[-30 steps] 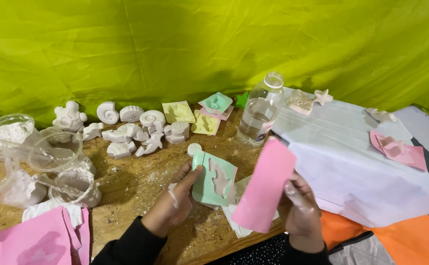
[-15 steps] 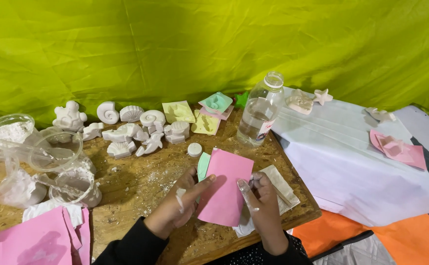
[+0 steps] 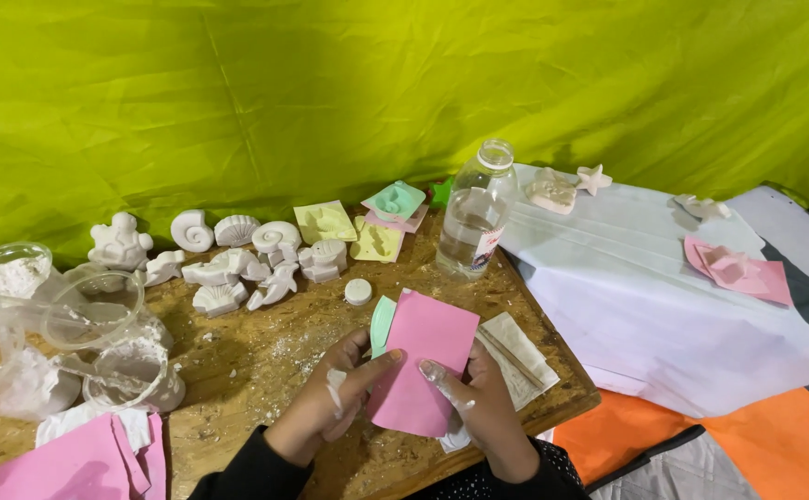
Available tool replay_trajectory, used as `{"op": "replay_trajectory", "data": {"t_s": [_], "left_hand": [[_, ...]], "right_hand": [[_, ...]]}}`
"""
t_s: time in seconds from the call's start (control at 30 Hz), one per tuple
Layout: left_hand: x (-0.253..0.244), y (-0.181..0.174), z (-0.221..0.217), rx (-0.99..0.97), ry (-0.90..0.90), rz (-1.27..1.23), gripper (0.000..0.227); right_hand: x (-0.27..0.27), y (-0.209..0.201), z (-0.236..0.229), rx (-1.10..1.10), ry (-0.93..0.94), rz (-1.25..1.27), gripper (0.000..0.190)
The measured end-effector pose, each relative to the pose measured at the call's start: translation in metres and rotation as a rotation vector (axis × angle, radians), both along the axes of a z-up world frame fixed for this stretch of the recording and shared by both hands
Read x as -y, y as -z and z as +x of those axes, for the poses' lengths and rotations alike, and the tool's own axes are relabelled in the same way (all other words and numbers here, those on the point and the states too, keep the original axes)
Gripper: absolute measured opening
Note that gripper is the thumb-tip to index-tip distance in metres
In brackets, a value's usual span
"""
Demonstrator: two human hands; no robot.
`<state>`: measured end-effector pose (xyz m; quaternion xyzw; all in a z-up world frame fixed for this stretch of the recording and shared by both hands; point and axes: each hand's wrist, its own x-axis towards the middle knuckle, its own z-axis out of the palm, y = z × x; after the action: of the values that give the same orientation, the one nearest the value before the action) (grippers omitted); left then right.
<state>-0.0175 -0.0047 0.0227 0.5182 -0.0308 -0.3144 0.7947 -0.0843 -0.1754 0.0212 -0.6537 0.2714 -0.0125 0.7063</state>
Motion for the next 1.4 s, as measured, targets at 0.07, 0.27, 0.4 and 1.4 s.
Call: {"op": "replay_trajectory", "data": {"t_s": [0.07,0.27,0.4,1.4], "left_hand": [[0.0,-0.004,-0.002,-0.007,0.01,0.03,0.041],[-0.007,0.005,0.001,0.078,0.154,-0.097,0.022],[-0.005,0.005,0.003,0.007,0.056,-0.072,0.035],[-0.01,-0.002,0.008,0.041,-0.04,-0.066,0.024]], "right_hand": [[0.006,0.01,0.001,0.012,0.011,0.025,0.059],[0.03,0.005,0.002,0.207,0.09,0.278,0.062],[0.061,-0.047,0.001,0.096,0.285,0.137,0.071],[0.328,-0.028,0.104,-0.456,0.273,-1.148,0.101]]}}
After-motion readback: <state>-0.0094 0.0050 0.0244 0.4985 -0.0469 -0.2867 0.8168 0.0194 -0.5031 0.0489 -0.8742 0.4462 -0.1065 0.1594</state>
